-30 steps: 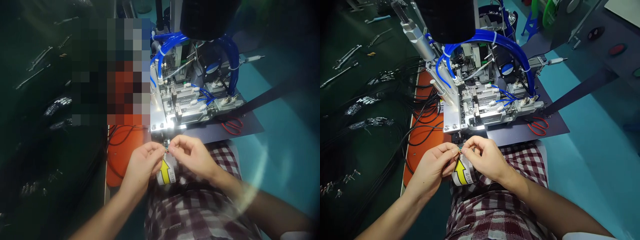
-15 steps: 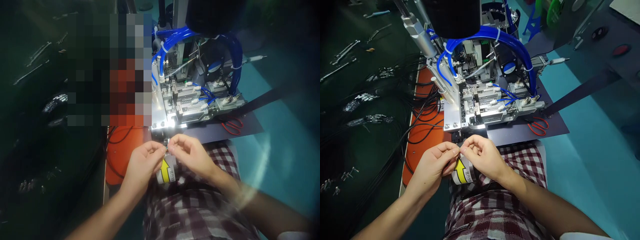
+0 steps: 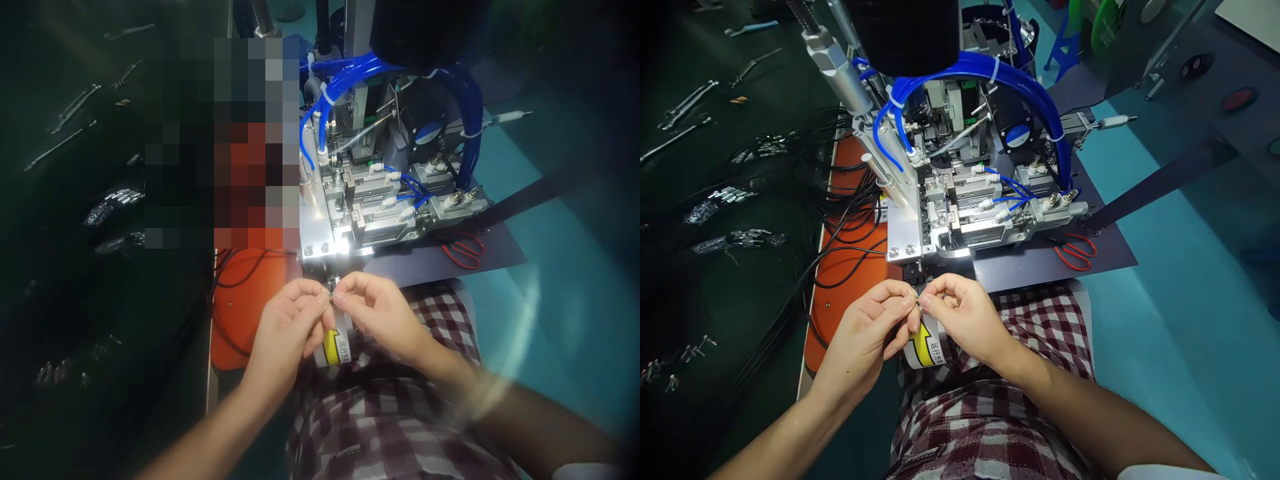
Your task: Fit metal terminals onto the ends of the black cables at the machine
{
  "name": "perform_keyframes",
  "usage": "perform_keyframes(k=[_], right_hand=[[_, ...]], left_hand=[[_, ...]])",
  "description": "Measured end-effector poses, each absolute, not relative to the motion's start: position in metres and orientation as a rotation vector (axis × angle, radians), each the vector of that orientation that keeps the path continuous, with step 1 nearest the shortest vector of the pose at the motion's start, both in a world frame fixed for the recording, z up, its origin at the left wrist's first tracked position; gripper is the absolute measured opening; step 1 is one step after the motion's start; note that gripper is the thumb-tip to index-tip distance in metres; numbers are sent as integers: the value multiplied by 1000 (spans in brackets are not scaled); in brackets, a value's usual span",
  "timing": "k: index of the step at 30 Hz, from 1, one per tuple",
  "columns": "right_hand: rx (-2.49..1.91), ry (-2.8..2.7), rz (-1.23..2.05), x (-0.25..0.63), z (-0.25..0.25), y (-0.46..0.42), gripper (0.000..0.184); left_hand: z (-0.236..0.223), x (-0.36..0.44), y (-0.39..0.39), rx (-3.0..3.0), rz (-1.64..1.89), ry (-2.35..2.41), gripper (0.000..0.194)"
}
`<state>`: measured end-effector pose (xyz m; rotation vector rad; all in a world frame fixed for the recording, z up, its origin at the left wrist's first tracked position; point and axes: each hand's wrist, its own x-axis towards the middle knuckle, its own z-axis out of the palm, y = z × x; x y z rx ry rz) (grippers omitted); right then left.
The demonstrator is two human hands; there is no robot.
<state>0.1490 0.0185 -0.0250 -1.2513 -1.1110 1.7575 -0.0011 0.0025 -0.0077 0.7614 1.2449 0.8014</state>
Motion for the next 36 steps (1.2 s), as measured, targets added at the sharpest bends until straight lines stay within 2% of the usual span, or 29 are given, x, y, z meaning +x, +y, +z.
perform_keyframes(k=[7, 11, 16, 19, 23, 26, 29, 33, 36], right_hand=[[-1233, -1200, 1784, 155, -26, 24, 19], [-1237, -1539, 1541, 161, -27, 27, 25], [-1171, -1880, 1317, 163, -25, 30, 20], [-1073, -1861, 1353, 162, -26, 33, 19], [-1058, -1520, 1547, 159, -31, 33, 21], [-1086, -1310, 1657, 157, -34, 31, 24], [-1131, -1249, 1670, 158, -35, 29, 26], [-1186, -1270, 1615, 159, -40, 31, 26], [-1219, -1264, 1581, 158, -45, 33, 27]], left_hand=[[-5, -1, 6, 728, 753, 1238, 15], [-4, -2, 6, 734, 745, 1226, 13], [-4, -1, 7, 730, 706, 1237, 15], [-4, -2, 10, 732, 664, 1234, 17], [-1, -6, 13, 761, 628, 1240, 18], [0, -9, 12, 1054, 662, 1352, 13], [-5, -12, 8, 1635, 748, 1448, 4], [-17, -19, 7, 2203, 718, 1376, 22], [-24, -23, 12, 2377, 659, 1324, 26]])
